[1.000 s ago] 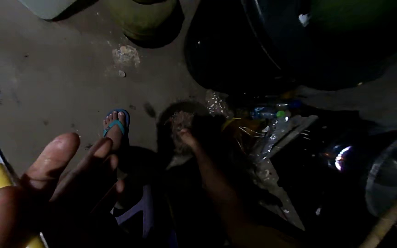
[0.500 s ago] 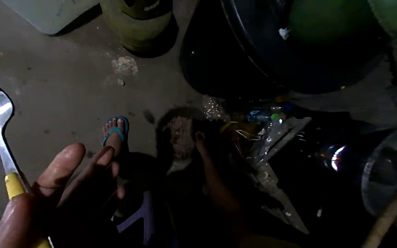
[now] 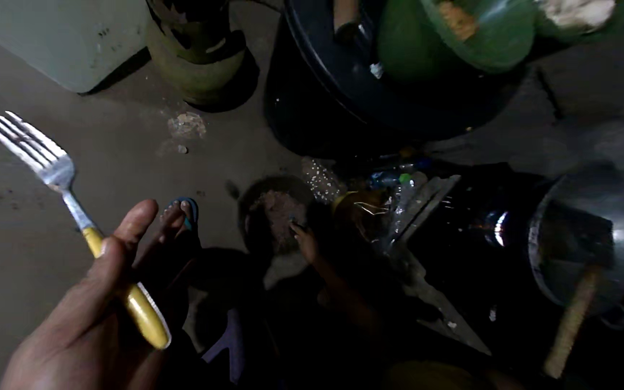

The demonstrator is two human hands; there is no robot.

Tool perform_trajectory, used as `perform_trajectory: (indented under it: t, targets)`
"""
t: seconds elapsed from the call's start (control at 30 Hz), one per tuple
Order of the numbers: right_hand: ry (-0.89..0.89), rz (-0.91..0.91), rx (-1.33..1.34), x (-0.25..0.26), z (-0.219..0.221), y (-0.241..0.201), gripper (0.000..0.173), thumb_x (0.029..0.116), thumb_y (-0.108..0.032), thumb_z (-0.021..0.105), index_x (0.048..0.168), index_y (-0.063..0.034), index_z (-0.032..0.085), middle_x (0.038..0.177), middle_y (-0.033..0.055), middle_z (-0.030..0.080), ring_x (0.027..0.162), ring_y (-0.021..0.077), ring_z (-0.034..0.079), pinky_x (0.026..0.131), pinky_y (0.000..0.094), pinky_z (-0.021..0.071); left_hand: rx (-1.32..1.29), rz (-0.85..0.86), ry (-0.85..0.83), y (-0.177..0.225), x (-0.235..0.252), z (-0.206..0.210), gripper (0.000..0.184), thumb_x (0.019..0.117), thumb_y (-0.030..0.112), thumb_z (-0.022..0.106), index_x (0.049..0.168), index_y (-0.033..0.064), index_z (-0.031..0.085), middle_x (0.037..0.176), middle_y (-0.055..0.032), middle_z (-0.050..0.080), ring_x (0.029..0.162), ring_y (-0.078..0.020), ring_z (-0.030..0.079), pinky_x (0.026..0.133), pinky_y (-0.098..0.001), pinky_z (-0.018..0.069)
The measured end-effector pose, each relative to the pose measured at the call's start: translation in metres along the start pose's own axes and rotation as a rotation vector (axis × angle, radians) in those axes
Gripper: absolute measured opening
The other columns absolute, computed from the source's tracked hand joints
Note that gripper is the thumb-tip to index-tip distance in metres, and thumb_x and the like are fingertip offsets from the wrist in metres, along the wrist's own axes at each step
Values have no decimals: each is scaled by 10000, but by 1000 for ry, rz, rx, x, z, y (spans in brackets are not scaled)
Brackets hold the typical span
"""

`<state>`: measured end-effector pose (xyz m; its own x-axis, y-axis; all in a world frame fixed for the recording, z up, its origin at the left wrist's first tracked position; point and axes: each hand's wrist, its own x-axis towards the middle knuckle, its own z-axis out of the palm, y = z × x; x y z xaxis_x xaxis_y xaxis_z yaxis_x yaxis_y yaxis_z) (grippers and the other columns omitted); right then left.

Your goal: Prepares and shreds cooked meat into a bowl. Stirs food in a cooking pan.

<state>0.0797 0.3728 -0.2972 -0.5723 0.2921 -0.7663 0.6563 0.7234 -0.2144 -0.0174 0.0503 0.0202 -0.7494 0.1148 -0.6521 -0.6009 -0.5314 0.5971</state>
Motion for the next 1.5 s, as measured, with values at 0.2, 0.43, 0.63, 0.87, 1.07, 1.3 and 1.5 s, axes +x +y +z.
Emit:
perform_trajectory:
  t: [0.2, 0.43, 0.63, 0.87, 1.07, 1.3, 1.5]
  targets:
    - [6, -128, 269, -89, -58, -81, 439, 1111, -338, 437, 1485, -144, 561, 1473, 140, 576, 1362, 270, 550, 1150, 459, 434, 163, -15, 74, -21, -5, 29, 420, 1112, 368, 367, 1437, 209, 580, 1419, -7, 604, 1349, -229, 534, 1048, -482, 478]
    - [-142, -794, 800, -250, -132, -155, 395, 1115, -219, 442, 1302, 85, 611, 1066, 214, 676, 827, 194, 634, 764, 350, 549, 505, 214, -207, -57, -11, 60, 481, 1128, 299, 192, 1503, 82, 402, 1415, 28, 525, 1175, -10, 559, 957, -217, 479]
    - [-47, -723, 822, -259, -124, -138, 353, 1120, -166, 413, 1288, 104, 567, 1088, 248, 639, 917, 252, 614, 854, 397, 516, 747, 234, -262, -91, 2, 71, 518, 1112, 386, 242, 1530, 117, 388, 1201, 14, 581, 942, 12, 593, 805, -206, 501]
    - [54, -91, 788, -157, -64, -44, 459, 1130, -287, 397, 1445, 36, 485, 1353, 273, 592, 1218, 366, 613, 1055, 511, 484, 730, 140, -9, -80, 9, 71, 666, 1094, 437, 403, 1642, 135, 175, 1696, -116, 178, 1531, -279, 243, 1197, -517, 267]
    - [33, 359, 477, -89, -21, 13, 475, 1119, -273, 408, 1486, 23, 465, 1470, 245, 539, 1380, 365, 524, 1145, 520, 415, 632, 143, 120, -67, 22, 72, 621, 1105, 421, 374, 1638, 158, 197, 1690, -107, 198, 1522, -283, 260, 1162, -552, 306]
    - [-39, 406, 414, -76, -13, 9, 492, 1091, -271, 481, 1494, 10, 474, 1489, 243, 526, 1398, 372, 502, 1157, 537, 393, 649, 134, 140, -66, 36, 81, 609, 1104, 425, 367, 1632, 155, 229, 1689, -102, 210, 1532, -285, 243, 1170, -575, 281]
    - [-121, 328, 223, -90, -51, 5, 462, 1042, -167, 557, 1437, 69, 514, 1486, 275, 515, 1394, 412, 497, 1143, 559, 403, 626, 111, 113, -68, 35, 94, 609, 1102, 439, 372, 1630, 164, 246, 1697, -104, 194, 1547, -302, 212, 1180, -597, 255]
